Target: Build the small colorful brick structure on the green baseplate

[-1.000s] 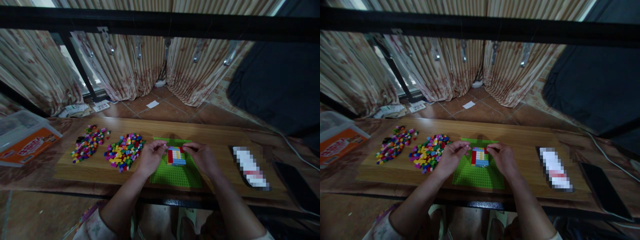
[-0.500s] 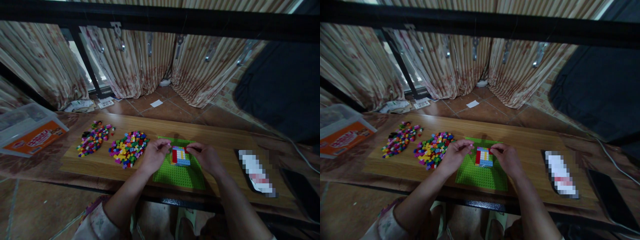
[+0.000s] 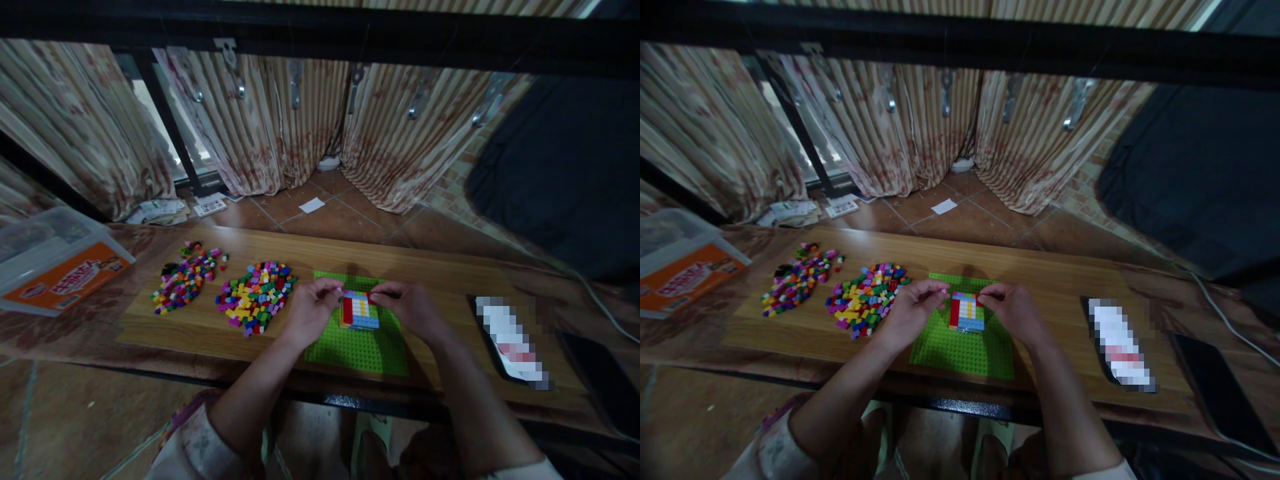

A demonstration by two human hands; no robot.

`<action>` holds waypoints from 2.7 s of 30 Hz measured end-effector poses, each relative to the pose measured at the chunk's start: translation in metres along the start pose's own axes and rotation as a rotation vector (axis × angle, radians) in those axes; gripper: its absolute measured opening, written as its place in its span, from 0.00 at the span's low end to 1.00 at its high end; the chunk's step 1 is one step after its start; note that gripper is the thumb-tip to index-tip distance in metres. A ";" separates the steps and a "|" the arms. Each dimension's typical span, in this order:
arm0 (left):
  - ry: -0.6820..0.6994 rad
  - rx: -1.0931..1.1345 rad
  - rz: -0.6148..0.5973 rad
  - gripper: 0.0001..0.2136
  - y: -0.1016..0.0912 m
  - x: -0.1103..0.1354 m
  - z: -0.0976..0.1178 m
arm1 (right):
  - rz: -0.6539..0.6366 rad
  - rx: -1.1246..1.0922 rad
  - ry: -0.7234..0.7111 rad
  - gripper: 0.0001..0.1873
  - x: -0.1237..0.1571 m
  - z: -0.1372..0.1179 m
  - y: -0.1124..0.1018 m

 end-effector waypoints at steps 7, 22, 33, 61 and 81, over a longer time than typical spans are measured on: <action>-0.010 0.009 -0.017 0.06 0.001 0.001 0.004 | -0.010 -0.063 0.006 0.10 -0.001 0.008 0.001; 0.127 -0.321 -0.067 0.06 0.005 0.006 0.012 | 0.271 -0.311 0.049 0.14 0.006 0.008 -0.007; 0.037 -0.871 0.061 0.08 -0.013 0.008 0.015 | 0.291 -0.083 0.055 0.16 0.011 0.003 -0.002; -0.265 -1.304 0.236 0.14 -0.127 -0.019 0.011 | 0.261 0.136 -0.006 0.16 0.013 0.005 0.002; -0.353 -1.466 0.188 0.16 -0.111 -0.028 0.009 | 0.302 0.008 -0.100 0.14 0.013 -0.008 0.000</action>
Point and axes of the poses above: each hand's wrist, its own x-axis away from the middle knuckle, its own y-axis out of the palm, z = x × y, the point moved 1 cm from there along -x, towards the middle knuckle, and after that the axes turned 8 degrees about -z, right-handed, at the moved point
